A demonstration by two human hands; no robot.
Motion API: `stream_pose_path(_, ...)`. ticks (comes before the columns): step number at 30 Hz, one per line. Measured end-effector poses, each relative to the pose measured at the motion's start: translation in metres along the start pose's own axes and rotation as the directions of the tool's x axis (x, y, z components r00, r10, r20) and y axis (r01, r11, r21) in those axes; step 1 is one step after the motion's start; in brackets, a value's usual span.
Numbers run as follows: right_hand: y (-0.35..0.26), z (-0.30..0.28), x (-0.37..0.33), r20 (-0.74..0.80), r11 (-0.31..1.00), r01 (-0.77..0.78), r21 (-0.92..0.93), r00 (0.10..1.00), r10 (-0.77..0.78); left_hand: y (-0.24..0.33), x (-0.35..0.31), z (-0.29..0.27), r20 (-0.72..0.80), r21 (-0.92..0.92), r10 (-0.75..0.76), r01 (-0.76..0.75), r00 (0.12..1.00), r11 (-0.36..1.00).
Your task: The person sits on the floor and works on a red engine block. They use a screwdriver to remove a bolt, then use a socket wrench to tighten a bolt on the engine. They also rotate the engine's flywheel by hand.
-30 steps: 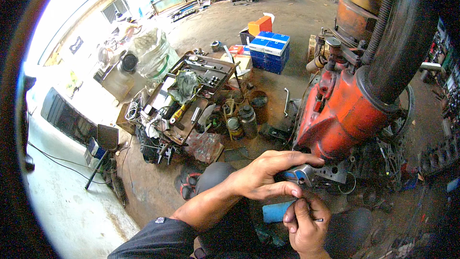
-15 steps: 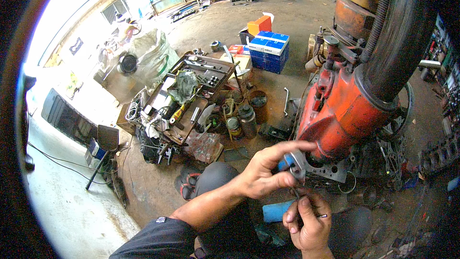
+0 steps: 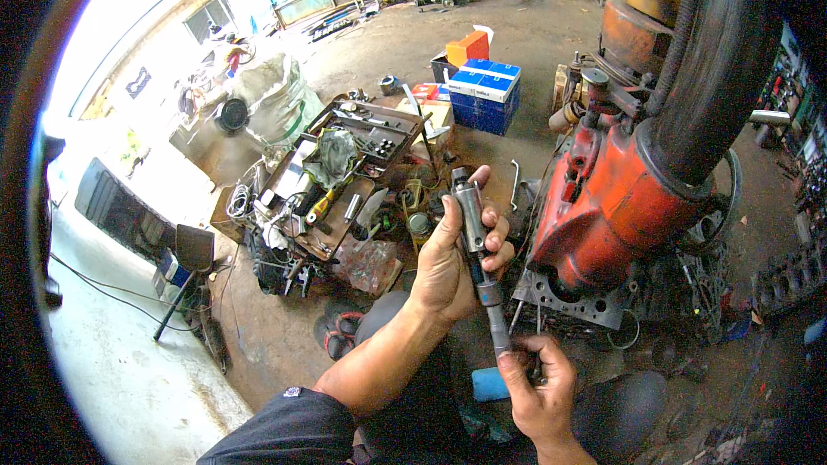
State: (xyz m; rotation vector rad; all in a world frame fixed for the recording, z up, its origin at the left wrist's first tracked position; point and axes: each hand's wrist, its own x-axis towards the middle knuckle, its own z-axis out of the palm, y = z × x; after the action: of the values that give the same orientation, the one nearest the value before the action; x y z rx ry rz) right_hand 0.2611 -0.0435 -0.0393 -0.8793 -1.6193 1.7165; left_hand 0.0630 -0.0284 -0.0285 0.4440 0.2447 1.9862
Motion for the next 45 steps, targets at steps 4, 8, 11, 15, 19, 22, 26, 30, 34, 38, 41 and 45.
stream_pose_path(4, 0.007, 0.004, 0.000, 0.070, 1.000, -0.018, 0.009, 0.997, 0.017, 0.002, 0.000, -0.002, -0.010, -0.017, 0.011, -0.011, 1.000, 1.000)
stream_pose_path(8, 0.011, 0.009, 0.000, 0.145, 0.940, -0.145, 0.308, 0.984, 0.104, 0.005, 0.001, -0.002, -0.011, -0.032, 0.009, -0.009, 1.000, 0.999)
stream_pose_path(11, 0.012, 0.011, -0.002, 0.215, 0.858, -0.258, 0.444, 0.960, 0.177, 0.007, 0.000, -0.001, -0.029, -0.042, -0.005, 0.003, 1.000, 0.999)
stream_pose_path(15, 0.010, 0.010, -0.002, 0.320, 0.779, -0.339, 0.528, 0.929, 0.188, 0.007, -0.001, 0.003, -0.056, -0.051, -0.025, 0.022, 0.998, 0.998)
stream_pose_path(19, 0.006, 0.008, -0.003, 0.333, 0.782, -0.335, 0.526, 0.927, 0.174, 0.007, -0.003, 0.007, -0.057, 0.023, -0.073, 0.074, 0.996, 0.997)
stream_pose_path(22, 0.005, 0.004, -0.003, 0.291, 0.803, -0.284, 0.524, 0.946, 0.144, 0.005, -0.004, 0.009, -0.050, 0.051, -0.104, 0.106, 0.993, 0.993)
stream_pose_path(26, 0.005, 0.005, 0.000, 0.276, 0.805, -0.293, 0.515, 0.946, 0.167, 0.004, -0.003, 0.010, -0.047, -0.050, -0.071, 0.068, 0.996, 0.996)
stream_pose_path(30, 0.004, 0.008, 0.003, 0.243, 0.885, -0.269, 0.380, 0.952, 0.185, 0.007, -0.002, 0.010, -0.036, -0.028, -0.013, 0.012, 0.999, 1.000)
stream_pose_path(34, 0.007, 0.008, 0.001, 0.218, 0.926, -0.254, 0.280, 0.956, 0.196, 0.007, -0.002, 0.009, -0.107, 0.082, 0.038, -0.029, 0.994, 0.996)
stream_pose_path(38, 0.015, 0.010, 0.000, 0.108, 0.987, -0.117, 0.111, 0.989, 0.105, 0.007, -0.001, 0.010, -0.017, -0.034, 0.020, -0.020, 1.000, 0.999)
stream_pose_path(41, 0.018, 0.012, 0.001, 0.113, 0.990, -0.093, 0.110, 0.990, 0.080, 0.009, 0.000, 0.011, 0.014, -0.042, 0.037, -0.037, 0.999, 0.998)
stream_pose_path(45, 0.016, 0.012, -0.001, 0.250, 0.929, -0.216, 0.300, 0.958, 0.142, 0.011, 0.000, 0.008, 0.036, -0.113, 0.018, -0.014, 0.999, 0.994)
